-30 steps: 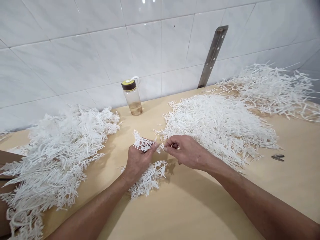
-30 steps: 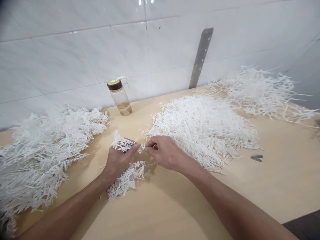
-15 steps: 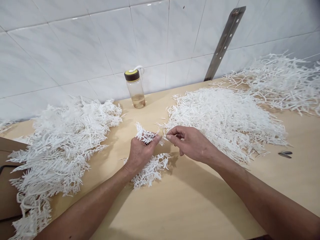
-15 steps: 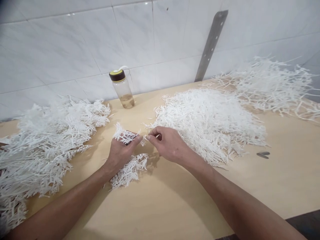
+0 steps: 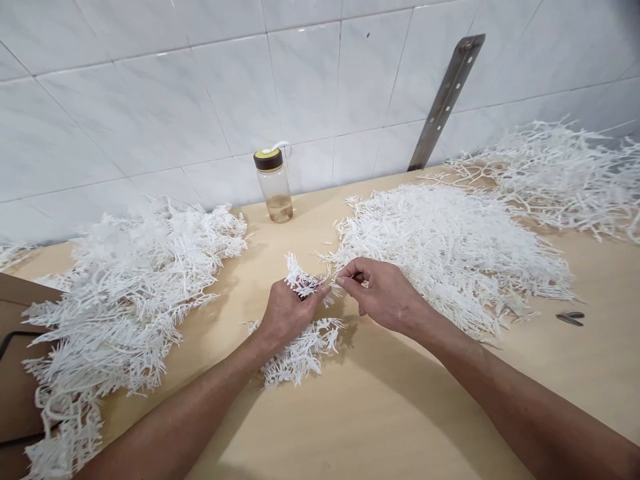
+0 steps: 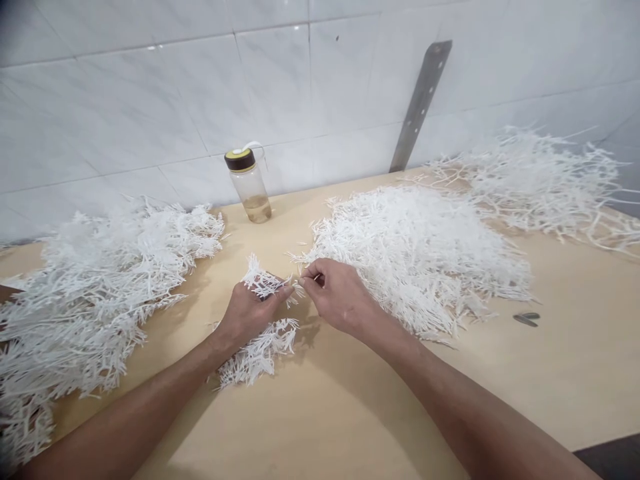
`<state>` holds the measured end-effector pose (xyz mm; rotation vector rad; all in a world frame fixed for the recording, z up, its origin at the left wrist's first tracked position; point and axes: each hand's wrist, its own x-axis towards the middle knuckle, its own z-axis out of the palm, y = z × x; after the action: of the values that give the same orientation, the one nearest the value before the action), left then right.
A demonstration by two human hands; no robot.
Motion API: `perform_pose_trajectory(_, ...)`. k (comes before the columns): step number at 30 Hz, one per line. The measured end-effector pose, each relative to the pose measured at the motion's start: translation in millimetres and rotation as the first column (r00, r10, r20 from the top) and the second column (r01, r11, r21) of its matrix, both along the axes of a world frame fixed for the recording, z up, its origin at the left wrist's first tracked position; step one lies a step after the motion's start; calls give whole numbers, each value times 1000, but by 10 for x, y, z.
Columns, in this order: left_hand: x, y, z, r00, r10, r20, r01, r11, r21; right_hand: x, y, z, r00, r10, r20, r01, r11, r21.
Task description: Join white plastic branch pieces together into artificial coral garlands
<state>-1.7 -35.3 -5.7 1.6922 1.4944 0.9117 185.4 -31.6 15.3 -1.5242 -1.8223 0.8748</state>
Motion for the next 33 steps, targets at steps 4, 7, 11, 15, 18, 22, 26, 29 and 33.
perform_pose_trajectory(4,-42,65,-84,996,-80,-23,83,983,166,-1,-14,-27,994,73,87,-82,991,102)
perform_pose_trajectory(7,-122,161,-110,998,-22,-55,32,982,187,39,-57,80,990,73,118,-91,984,154)
perform_pose_trajectory(11,-221,251,-12,986,162,49,-163,987,13,153,-86,269,997,-75,28,68,978,197)
perform_pose_trajectory(15,-192,193,110,970,135,201,-117,988,-100,252,-2,247,975,-208,73,172,925,339)
perform_pose_trajectory(18,-127,112,142,962,118,248,-80,984,-156,275,65,162,959,-256,120,181,882,434)
perform_pose_trajectory(22,-53,39,145,963,108,246,-69,985,-160,180,40,97,986,-122,109,79,937,339)
perform_pose_trajectory(26,0,14,120,970,120,213,-100,990,-102,14,-37,42,997,40,73,-49,990,130)
perform_pose_trajectory(29,29,11,98,974,116,195,-107,993,-55,-56,-43,6,998,51,42,-53,997,50)
perform_pose_trajectory(33,46,5,92,981,90,171,-85,996,-36,-60,10,-6,999,36,-9,-35,997,69)
